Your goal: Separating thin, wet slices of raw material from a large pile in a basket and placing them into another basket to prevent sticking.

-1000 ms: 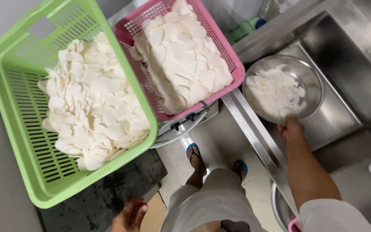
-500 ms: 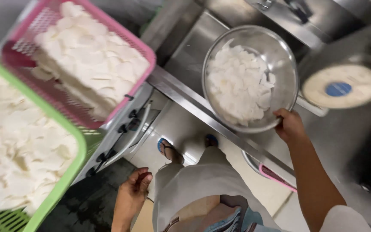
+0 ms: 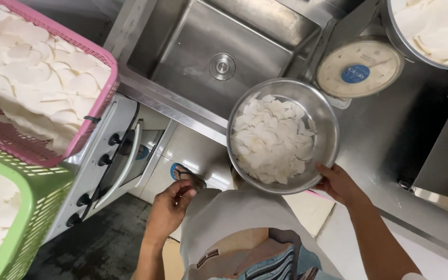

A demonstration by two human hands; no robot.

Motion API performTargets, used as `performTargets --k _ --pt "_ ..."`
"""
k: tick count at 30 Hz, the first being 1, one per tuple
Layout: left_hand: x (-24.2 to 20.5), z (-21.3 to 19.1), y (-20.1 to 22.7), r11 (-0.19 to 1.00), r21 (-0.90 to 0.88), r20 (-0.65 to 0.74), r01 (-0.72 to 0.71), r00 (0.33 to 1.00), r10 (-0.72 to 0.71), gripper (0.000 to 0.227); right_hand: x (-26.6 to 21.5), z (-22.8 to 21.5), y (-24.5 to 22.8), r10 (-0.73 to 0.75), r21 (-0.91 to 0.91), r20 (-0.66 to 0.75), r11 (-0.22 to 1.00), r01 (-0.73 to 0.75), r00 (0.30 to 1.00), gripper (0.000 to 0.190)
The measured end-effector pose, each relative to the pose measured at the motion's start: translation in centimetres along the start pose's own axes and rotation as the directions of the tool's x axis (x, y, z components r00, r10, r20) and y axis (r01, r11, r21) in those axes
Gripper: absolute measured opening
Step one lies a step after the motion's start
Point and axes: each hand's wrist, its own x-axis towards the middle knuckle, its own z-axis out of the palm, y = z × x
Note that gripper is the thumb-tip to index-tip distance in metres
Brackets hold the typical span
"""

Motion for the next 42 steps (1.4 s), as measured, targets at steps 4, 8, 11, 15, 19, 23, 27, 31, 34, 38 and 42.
performTargets --k 4,8,11,15,19,23,27,31,34,38,42 --pt "-0.5 0.9 0.6 0.997 -0.083 0.006 -0.007 1.000 0.007 0.042 1.8 -2.7 1.0 0.081 -0.201 0.201 0.979 -0.040 0.976 0.051" --pt "-1.3 0.6 -0.5 0.995 -0.103 -0.033 -0.006 0.999 0.003 0.035 -0.5 -0.1 -1.5 0.042 -0.177 0.125 0.984 -0.020 0.991 0.057" --pt "-1.7 0.4 -2.1 0.994 -0.111 -0.055 0.018 0.998 -0.025 0.035 -0.9 1.2 -1.7 0.064 -0.252 0.105 0.967 -0.035 0.992 0.058" --pt "-2.5 -1.4 -3.1 0.986 -0.163 -0.070 0.030 0.997 -0.042 0.039 -3.3 3.6 -2.6 0.054 -0.150 0.050 0.988 -0.046 0.997 0.057" --pt "-5.1 -6.0 -2.7 0.984 -0.177 -0.096 0.012 0.995 -0.029 0.045 -2.3 4.1 -1.7 0.005 -0.164 -0.093 0.986 -0.021 0.996 0.052" --pt "-7.6 -10.9 -3.0 0.960 -0.276 -0.156 -0.048 0.988 0.005 0.043 -3.0 5.7 -1.0 0.014 -0.133 -0.133 0.991 -0.032 0.991 0.056" --pt "-10.6 -16.0 -4.7 0.911 -0.299 -0.196 -0.282 0.953 0.231 0.045 -4.3 6.2 -1.0 -0.171 -0.378 -0.194 0.922 0.087 0.966 0.059" --pt "-13.1 -20.8 -6.1 0.852 -0.307 -0.204 -0.424 0.904 0.376 0.047 -2.2 4.3 0.8 -0.615 -0.867 -0.388 0.496 -0.047 0.687 0.081" --pt "-14.2 -23.7 -6.3 0.737 -0.214 -0.268 -0.641 0.764 0.587 0.048 -1.7 4.4 2.3 -0.728 -0.892 -0.356 0.452 0.020 0.585 0.079" --pt "-14.0 -29.6 -3.4 0.661 0.506 0.756 -0.554 0.654 -0.030 0.016 -1.1 4.7 4.1 -0.778 -0.911 -0.354 0.412 -0.004 0.518 0.078" --pt "-15.5 -32.5 -6.5 0.668 0.483 0.717 -0.566 0.694 0.069 0.015 -1.3 5.9 4.8 -0.509 -0.739 -0.603 0.646 -0.191 0.614 0.101"
